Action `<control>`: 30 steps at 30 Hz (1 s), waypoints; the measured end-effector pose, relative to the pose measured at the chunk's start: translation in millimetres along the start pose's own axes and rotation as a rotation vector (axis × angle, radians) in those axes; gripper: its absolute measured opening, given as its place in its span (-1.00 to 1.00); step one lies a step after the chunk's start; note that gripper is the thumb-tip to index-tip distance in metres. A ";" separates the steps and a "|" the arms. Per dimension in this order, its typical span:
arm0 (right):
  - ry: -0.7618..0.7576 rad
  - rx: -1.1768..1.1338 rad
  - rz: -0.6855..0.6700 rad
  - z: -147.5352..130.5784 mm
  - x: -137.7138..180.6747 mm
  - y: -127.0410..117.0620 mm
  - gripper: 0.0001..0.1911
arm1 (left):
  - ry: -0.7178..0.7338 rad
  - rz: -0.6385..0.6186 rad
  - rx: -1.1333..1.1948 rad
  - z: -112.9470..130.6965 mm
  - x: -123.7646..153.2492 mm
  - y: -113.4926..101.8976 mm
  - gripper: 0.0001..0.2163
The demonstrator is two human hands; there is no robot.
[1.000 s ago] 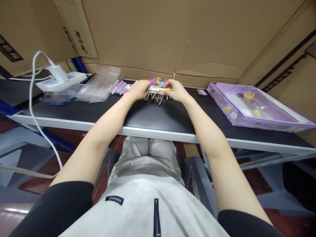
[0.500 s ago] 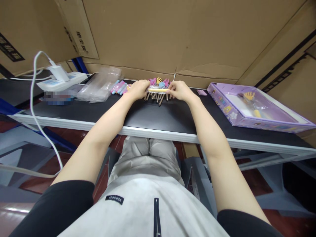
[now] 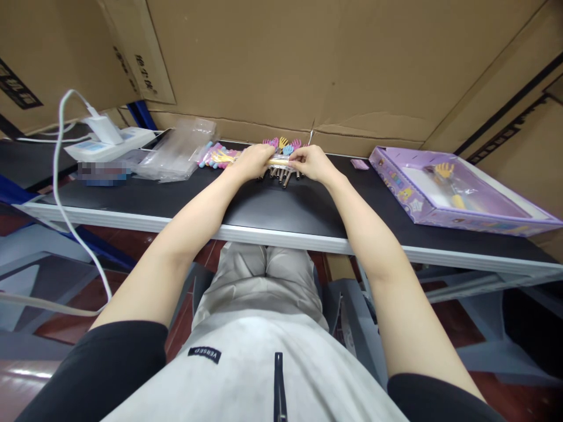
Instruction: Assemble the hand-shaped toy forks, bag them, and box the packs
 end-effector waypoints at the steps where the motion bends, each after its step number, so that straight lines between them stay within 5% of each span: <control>1: -0.003 0.000 0.002 0.0 -0.1 0.0 -0.68 | -0.001 -0.006 0.005 1.2 0.3 -0.5 -0.81; 7: -0.020 0.038 0.016 -0.5 -0.3 0.4 -0.48 | 0.031 0.002 0.038 0.9 -0.4 0.5 -0.81; 18: 0.000 0.136 -0.004 1.0 -0.8 4.8 -0.47 | 0.047 0.011 0.052 -0.6 -0.6 1.5 -0.84; 30: 0.031 0.129 -0.018 2.9 1.2 -11.7 -0.84 | 0.128 -0.024 -0.036 10.9 0.2 -5.4 -0.72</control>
Point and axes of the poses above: each hand's wrist, its own x-axis away from the middle knuckle, its own y-axis out of the palm, z = x × y, the point moved 4 cm from there along -x, towards the middle knuckle, and after that the axes turned 11 degrees about -y, right-handed, at the moved point
